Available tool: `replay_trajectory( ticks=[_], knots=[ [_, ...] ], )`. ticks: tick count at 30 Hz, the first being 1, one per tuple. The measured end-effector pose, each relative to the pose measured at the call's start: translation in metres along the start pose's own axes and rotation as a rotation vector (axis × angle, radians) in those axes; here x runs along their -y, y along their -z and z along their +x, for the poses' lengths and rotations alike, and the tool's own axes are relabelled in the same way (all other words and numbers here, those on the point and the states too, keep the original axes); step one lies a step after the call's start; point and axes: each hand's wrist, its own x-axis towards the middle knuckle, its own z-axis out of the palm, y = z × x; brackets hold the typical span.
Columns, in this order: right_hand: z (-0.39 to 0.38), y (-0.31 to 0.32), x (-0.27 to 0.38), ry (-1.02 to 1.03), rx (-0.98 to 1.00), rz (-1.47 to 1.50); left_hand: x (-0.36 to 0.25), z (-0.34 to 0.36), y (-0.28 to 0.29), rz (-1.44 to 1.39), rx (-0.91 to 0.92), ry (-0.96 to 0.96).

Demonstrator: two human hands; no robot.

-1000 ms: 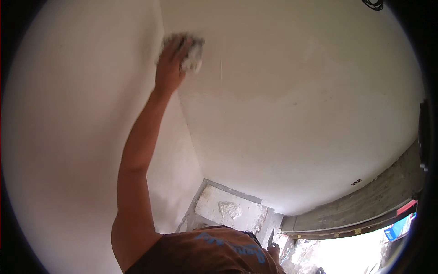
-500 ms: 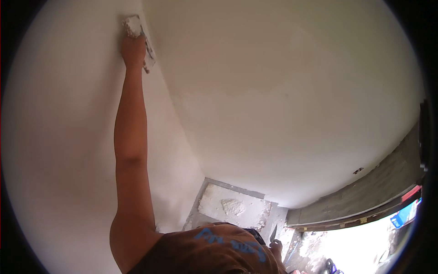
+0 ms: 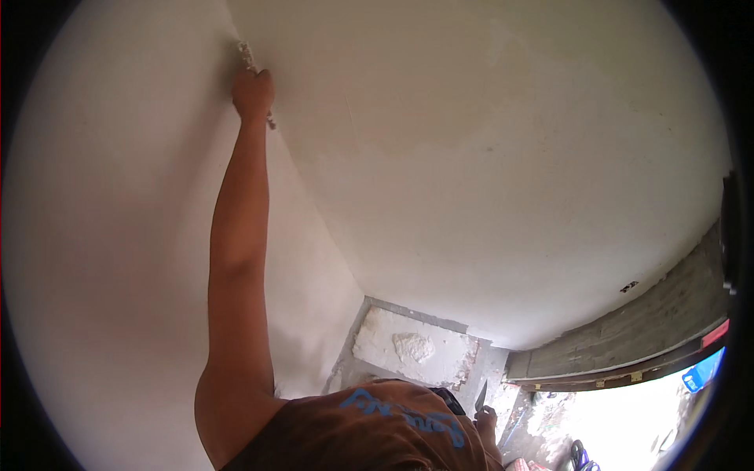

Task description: The person is applying plaster to a wall and ceiling using a trowel and a putty knife.

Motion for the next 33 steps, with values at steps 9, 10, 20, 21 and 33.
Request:
replay_trajectory(
  ticks=[9,10,20,21,33],
  knots=[
    [0.030,0.009,0.029,-0.019,0.027,-0.095,-0.131,-0.195,0.022,-0.293,0.150,-0.352],
    [0.032,0.006,0.030,0.014,0.039,-0.156,-0.136,-0.191,0.050,-0.350,0.204,-0.294],
    [0.018,0.002,0.024,-0.001,0.020,0.002,-0.119,-0.006,0.041,-0.215,-0.233,-0.923],
    [0.015,0.005,0.015,-0.019,0.013,-0.044,-0.117,-0.006,0.033,-0.218,-0.233,-0.920],
    [-0.029,0.001,0.026,0.004,-0.011,-0.165,0.060,-0.348,-0.066,-0.088,0.445,-0.752]
  ],
)
